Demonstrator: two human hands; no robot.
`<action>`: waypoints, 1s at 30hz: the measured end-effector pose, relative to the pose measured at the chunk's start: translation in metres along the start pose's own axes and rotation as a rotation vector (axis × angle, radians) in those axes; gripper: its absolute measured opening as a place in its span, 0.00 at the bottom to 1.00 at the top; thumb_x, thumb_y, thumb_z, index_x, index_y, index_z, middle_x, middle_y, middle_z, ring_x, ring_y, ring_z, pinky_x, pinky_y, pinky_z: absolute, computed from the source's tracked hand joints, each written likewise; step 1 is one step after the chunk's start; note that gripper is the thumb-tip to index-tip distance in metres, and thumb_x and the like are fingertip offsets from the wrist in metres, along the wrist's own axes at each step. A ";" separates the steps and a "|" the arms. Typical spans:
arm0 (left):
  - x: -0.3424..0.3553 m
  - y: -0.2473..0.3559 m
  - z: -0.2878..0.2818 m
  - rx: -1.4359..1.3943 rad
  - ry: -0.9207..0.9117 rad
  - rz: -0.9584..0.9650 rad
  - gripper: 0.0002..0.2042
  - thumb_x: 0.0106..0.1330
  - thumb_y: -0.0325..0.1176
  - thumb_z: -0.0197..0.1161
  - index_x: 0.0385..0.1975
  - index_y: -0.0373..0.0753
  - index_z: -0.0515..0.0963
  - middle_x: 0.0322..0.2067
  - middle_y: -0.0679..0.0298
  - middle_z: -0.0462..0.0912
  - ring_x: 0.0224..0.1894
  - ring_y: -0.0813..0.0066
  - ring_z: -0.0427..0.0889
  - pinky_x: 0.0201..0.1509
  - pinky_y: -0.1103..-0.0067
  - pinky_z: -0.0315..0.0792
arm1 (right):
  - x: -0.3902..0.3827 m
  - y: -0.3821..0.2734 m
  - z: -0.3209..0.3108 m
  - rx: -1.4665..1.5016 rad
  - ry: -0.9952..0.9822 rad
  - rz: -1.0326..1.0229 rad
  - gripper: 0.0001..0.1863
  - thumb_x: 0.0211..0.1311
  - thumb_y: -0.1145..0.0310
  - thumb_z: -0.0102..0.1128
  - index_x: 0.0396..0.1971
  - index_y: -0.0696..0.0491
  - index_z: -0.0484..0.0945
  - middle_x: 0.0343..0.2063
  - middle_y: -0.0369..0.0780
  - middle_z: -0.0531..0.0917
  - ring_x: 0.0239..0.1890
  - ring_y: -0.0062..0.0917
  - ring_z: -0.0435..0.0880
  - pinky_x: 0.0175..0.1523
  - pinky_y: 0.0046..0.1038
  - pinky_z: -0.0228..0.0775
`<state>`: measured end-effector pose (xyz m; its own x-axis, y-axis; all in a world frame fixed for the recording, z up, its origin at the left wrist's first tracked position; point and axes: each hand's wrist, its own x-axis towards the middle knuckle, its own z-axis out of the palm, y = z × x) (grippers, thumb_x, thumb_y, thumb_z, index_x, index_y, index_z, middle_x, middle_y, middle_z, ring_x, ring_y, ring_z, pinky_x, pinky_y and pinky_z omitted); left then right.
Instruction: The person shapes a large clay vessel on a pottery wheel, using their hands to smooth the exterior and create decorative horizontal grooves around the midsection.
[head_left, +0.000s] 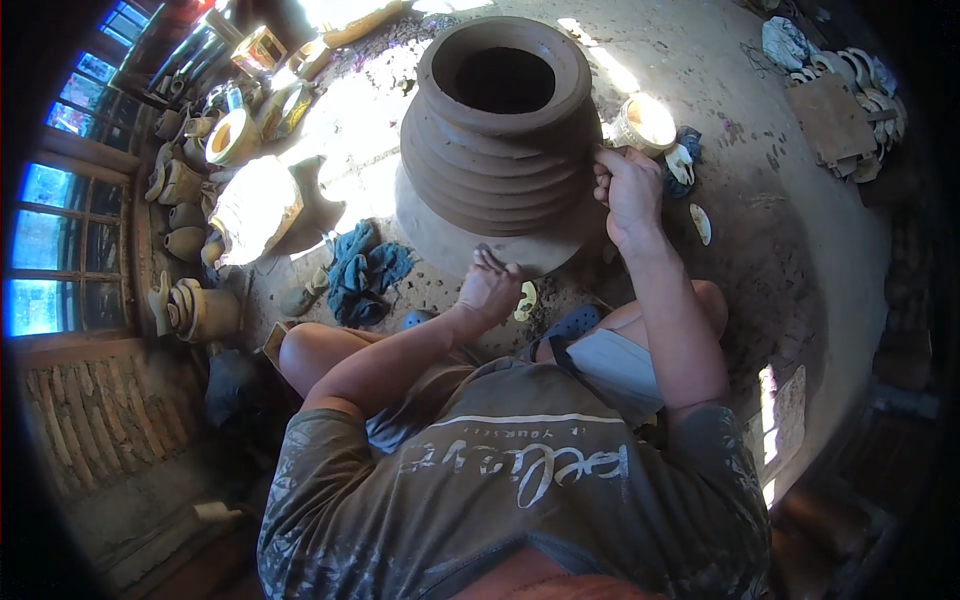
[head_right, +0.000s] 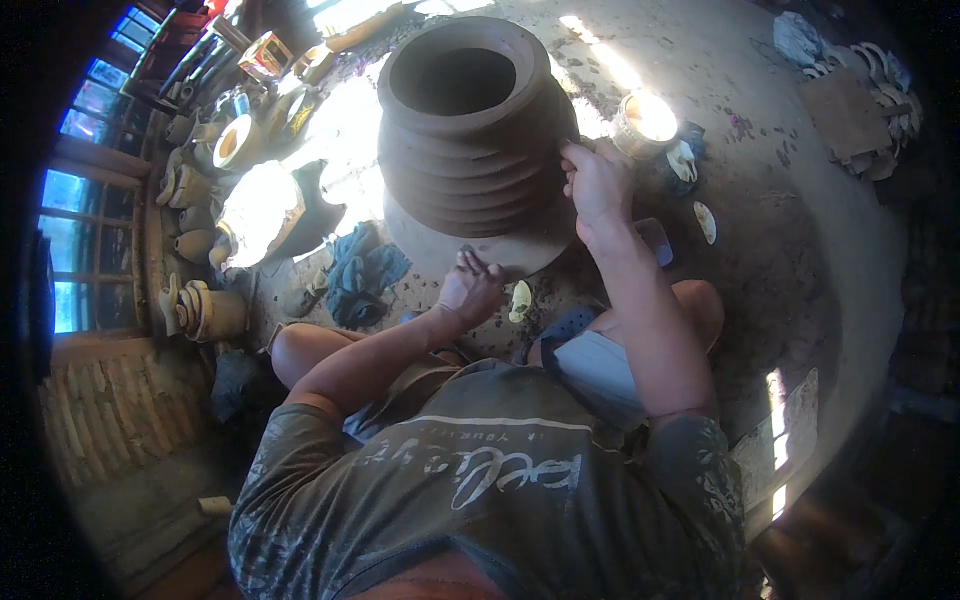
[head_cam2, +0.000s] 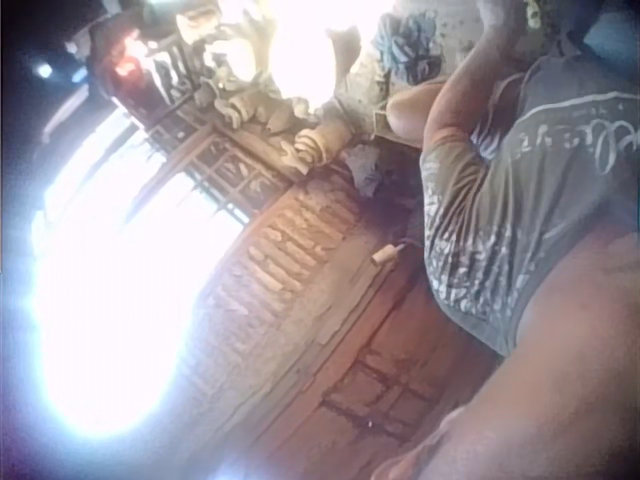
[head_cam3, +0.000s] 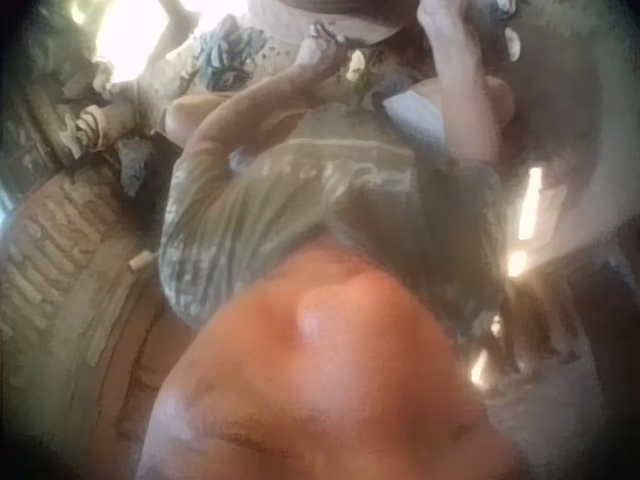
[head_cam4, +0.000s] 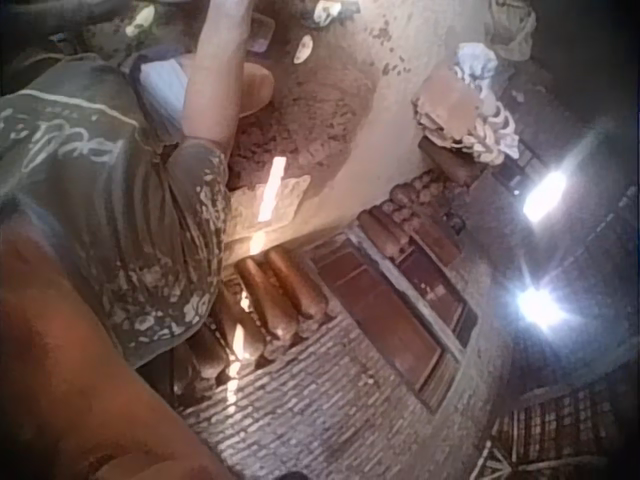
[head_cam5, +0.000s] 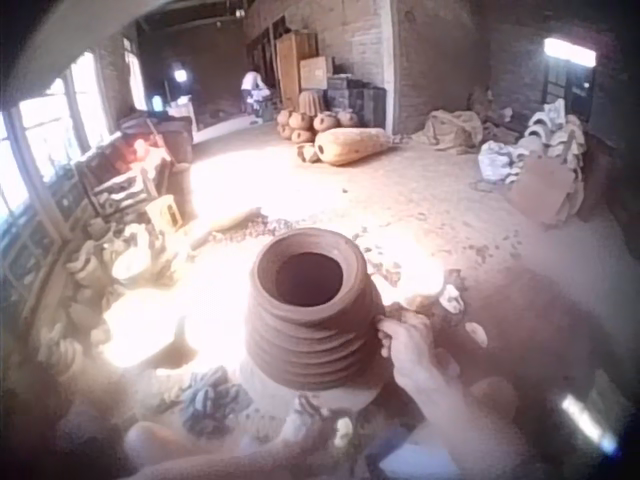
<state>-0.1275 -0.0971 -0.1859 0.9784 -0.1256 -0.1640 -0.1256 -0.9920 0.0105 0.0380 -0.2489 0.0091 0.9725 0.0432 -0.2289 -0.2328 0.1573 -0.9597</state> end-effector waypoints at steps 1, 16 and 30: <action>0.001 0.005 0.004 0.114 0.020 0.053 0.25 0.72 0.45 0.59 0.47 0.22 0.74 0.57 0.13 0.71 0.62 0.20 0.77 0.59 0.52 0.80 | -0.001 0.001 0.001 0.011 0.001 0.000 0.08 0.64 0.75 0.68 0.26 0.53 0.77 0.22 0.34 0.78 0.18 0.13 0.70 0.23 0.19 0.63; 0.020 0.048 -0.010 0.271 0.102 0.195 0.19 0.71 0.43 0.58 0.47 0.30 0.78 0.52 0.35 0.81 0.55 0.36 0.82 0.57 0.56 0.76 | -0.086 0.044 0.034 -0.267 -0.237 -0.185 0.11 0.60 0.66 0.73 0.27 0.59 0.85 0.24 0.41 0.88 0.29 0.22 0.86 0.38 0.29 0.78; -0.036 0.017 -0.091 -1.720 -0.244 -0.567 0.35 0.79 0.69 0.42 0.44 0.40 0.82 0.34 0.61 0.86 0.32 0.66 0.86 0.38 0.70 0.79 | -0.112 0.129 -0.059 -0.936 -0.582 -0.819 0.19 0.61 0.66 0.69 0.48 0.60 0.80 0.45 0.49 0.81 0.50 0.43 0.83 0.54 0.39 0.79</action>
<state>-0.1500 -0.1105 -0.0897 0.7753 0.0385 -0.6305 0.6175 0.1636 0.7694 -0.1007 -0.2918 -0.0988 0.6321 0.7017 0.3288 0.7179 -0.3703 -0.5895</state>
